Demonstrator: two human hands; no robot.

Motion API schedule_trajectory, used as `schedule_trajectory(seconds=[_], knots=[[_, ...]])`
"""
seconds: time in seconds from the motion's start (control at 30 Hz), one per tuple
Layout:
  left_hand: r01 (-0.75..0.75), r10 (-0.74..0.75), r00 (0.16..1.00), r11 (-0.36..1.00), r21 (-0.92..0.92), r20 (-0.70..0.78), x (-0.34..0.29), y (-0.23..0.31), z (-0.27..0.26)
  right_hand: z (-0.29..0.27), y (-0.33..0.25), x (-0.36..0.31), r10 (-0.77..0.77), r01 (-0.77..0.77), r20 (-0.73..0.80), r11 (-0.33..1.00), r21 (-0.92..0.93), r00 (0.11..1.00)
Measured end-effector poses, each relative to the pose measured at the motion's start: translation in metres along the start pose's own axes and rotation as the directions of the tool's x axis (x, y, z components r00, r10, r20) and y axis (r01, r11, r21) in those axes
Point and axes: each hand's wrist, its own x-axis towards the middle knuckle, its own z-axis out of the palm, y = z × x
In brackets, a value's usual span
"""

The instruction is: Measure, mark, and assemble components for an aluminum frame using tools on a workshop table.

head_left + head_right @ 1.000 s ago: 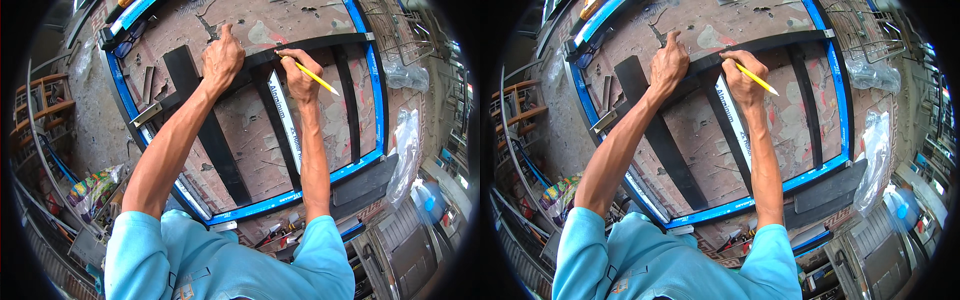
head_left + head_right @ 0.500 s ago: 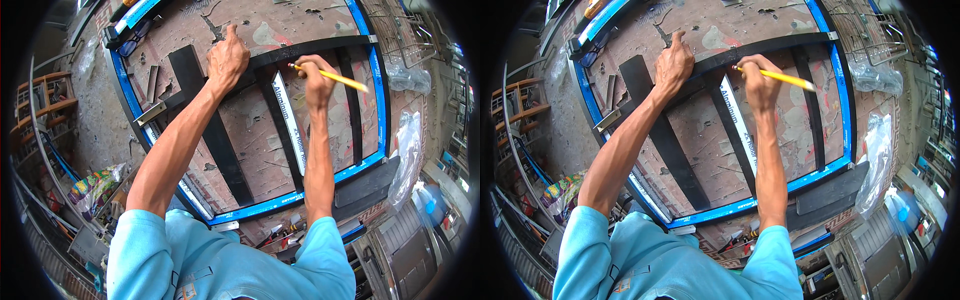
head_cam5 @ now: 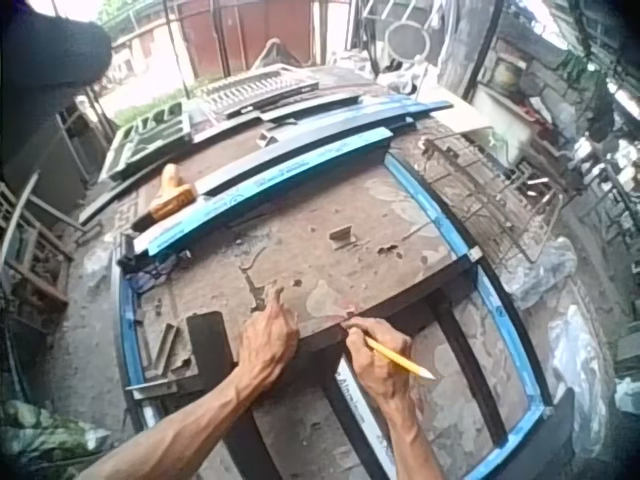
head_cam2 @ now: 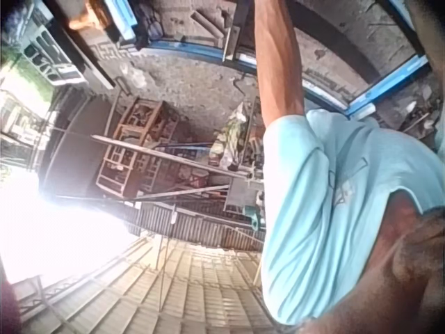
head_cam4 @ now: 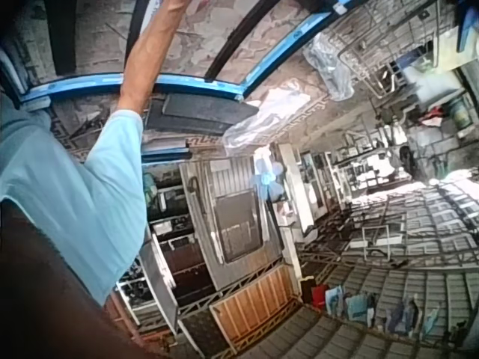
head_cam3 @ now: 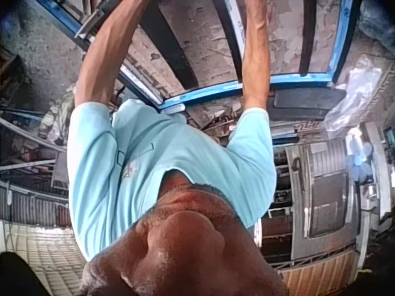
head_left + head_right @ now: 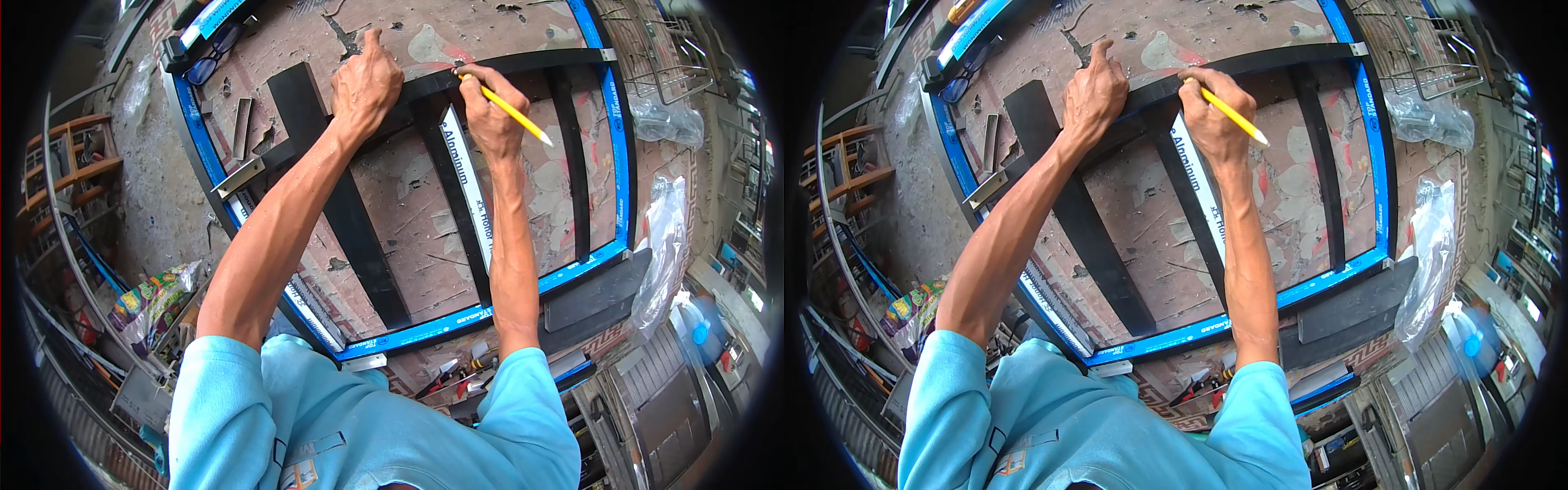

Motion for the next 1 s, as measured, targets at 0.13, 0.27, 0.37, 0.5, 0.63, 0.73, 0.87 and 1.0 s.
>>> schedule_trajectory(seconds=[0.13, 0.27, 0.37, 0.5, 0.63, 0.73, 0.87, 1.0], knots=[[0.010, -0.011, 1.000, 0.999, 0.033, 0.013, -0.003, 0.000, 0.002, -0.005, -0.006, -0.007, 0.051, -0.051, 0.021, 0.998, 0.026, 0.999], [-0.014, 0.014, 1.000, 1.000, -0.009, -0.002, 0.000, 0.000, 0.003, -0.002, -0.006, 0.001, -0.006, 0.005, -0.020, 0.999, -0.040, 1.000], [0.024, -0.024, 1.000, 1.000, -0.004, -0.003, 0.000, -0.001, 0.003, -0.003, 0.000, -0.008, -0.033, 0.033, 0.000, 0.999, 0.005, 0.999], [0.039, -0.038, 0.999, 0.998, -0.039, 0.011, -0.001, 0.000, 0.002, 0.003, -0.014, 0.002, 0.057, -0.058, -0.038, 0.998, -0.020, 0.998], [0.043, -0.043, 0.999, 0.998, -0.053, -0.002, -0.001, -0.003, 0.005, 0.003, -0.010, -0.013, 0.029, -0.029, 0.011, 0.999, 0.015, 1.000], [-0.008, 0.006, 1.000, 0.998, -0.057, -0.029, -0.004, -0.005, 0.008, 0.003, -0.011, -0.002, 0.035, -0.036, -0.013, 0.997, -0.065, 0.999], [-0.003, -0.002, 0.998, 0.998, -0.064, -0.071, -0.001, -0.008, 0.006, 0.009, -0.015, -0.011, 0.045, -0.045, -0.007, 0.999, 0.015, 0.999], [-0.089, 0.082, 0.993, 0.992, -0.089, -0.083, -0.001, -0.007, 0.010, 0.007, -0.019, 0.005, -0.014, 0.011, -0.033, 0.994, -0.105, 0.999]])
